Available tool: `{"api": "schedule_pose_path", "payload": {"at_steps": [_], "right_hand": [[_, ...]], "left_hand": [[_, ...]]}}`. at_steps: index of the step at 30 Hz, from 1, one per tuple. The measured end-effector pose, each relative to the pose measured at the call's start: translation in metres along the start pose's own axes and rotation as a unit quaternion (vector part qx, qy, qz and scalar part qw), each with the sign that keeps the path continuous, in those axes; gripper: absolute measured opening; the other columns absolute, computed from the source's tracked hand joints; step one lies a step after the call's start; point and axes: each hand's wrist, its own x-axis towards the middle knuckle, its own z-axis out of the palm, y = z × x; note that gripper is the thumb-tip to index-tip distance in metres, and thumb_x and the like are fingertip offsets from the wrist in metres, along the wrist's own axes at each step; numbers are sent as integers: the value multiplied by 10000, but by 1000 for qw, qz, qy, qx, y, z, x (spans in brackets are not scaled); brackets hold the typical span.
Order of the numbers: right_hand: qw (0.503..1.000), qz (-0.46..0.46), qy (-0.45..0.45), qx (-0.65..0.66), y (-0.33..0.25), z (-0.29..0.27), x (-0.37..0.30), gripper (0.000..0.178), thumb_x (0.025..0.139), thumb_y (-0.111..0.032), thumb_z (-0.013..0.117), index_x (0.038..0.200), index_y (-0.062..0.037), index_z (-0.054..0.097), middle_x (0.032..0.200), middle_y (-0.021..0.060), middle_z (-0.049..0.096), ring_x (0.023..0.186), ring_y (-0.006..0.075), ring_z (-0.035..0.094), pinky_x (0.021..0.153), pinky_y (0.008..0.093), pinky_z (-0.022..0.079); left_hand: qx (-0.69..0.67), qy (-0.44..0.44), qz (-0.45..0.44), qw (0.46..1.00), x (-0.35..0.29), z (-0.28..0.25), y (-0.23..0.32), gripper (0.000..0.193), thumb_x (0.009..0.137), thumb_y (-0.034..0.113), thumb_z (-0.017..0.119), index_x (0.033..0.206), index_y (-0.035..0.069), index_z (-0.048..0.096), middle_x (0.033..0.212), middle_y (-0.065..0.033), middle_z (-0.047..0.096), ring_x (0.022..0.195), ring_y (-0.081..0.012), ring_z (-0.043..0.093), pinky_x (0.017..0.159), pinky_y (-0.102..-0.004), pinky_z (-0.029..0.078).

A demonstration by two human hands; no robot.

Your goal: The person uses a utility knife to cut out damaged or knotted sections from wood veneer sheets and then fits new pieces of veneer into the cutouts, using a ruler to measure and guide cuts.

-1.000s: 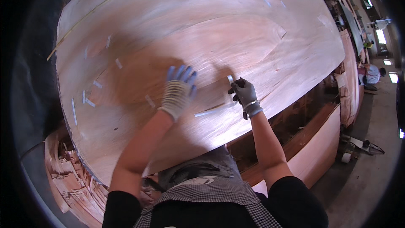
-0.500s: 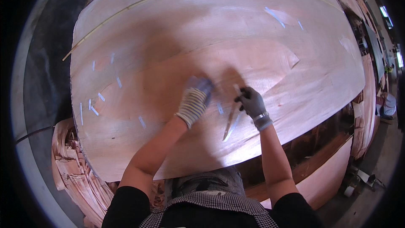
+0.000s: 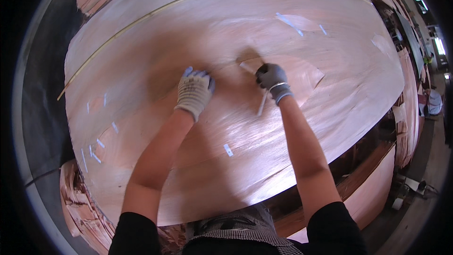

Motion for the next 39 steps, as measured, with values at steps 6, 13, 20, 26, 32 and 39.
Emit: {"api": "schedule_pose_path", "payload": {"at_steps": [6,13,20,26,32,39], "right_hand": [[980,-28,175,-96,33,-1,30,273,774,-291,609,756,-27,676,716,215,638,714,360,637,697,416,504],[958,106,146,223,112,-145,-18,160,835,-146,581,865,0,640,677,80,656,494,162,604,435,266,470],[938,200,203,199,151,-179,-10,358,769,-285,723,778,64,640,606,143,632,485,207,616,447,311,472],[963,203,174,5,169,-171,-30,444,757,-430,672,783,12,682,656,192,637,607,284,649,585,367,502],[955,30,243,-164,199,-171,-34,322,794,-333,597,785,-17,662,717,205,638,635,343,634,605,395,504],[936,129,156,289,179,-165,-126,130,835,-145,604,881,-27,627,688,77,652,491,129,587,394,230,397]], "left_hand": [[21,212,265,940,93,64,69,441,832,238,529,1211,12,534,1345,-154,447,1282,-281,371,1092,-420,234],[87,95,157,979,104,34,119,349,812,249,547,1094,51,601,1291,-114,500,1177,-253,458,1061,-444,265],[-54,206,351,912,153,78,263,510,829,290,545,1267,37,479,1382,-127,407,1300,-281,343,1099,-424,219],[6,108,366,924,157,95,277,432,865,236,493,1246,33,507,1369,-141,425,1303,-262,350,1100,-393,226],[75,172,410,893,143,120,292,362,829,195,495,1147,51,593,1283,-116,514,1223,-268,428,1075,-389,259],[18,169,351,921,87,73,222,412,823,233,520,1207,84,534,1354,-99,432,1280,-290,341,1066,-483,219]]}}
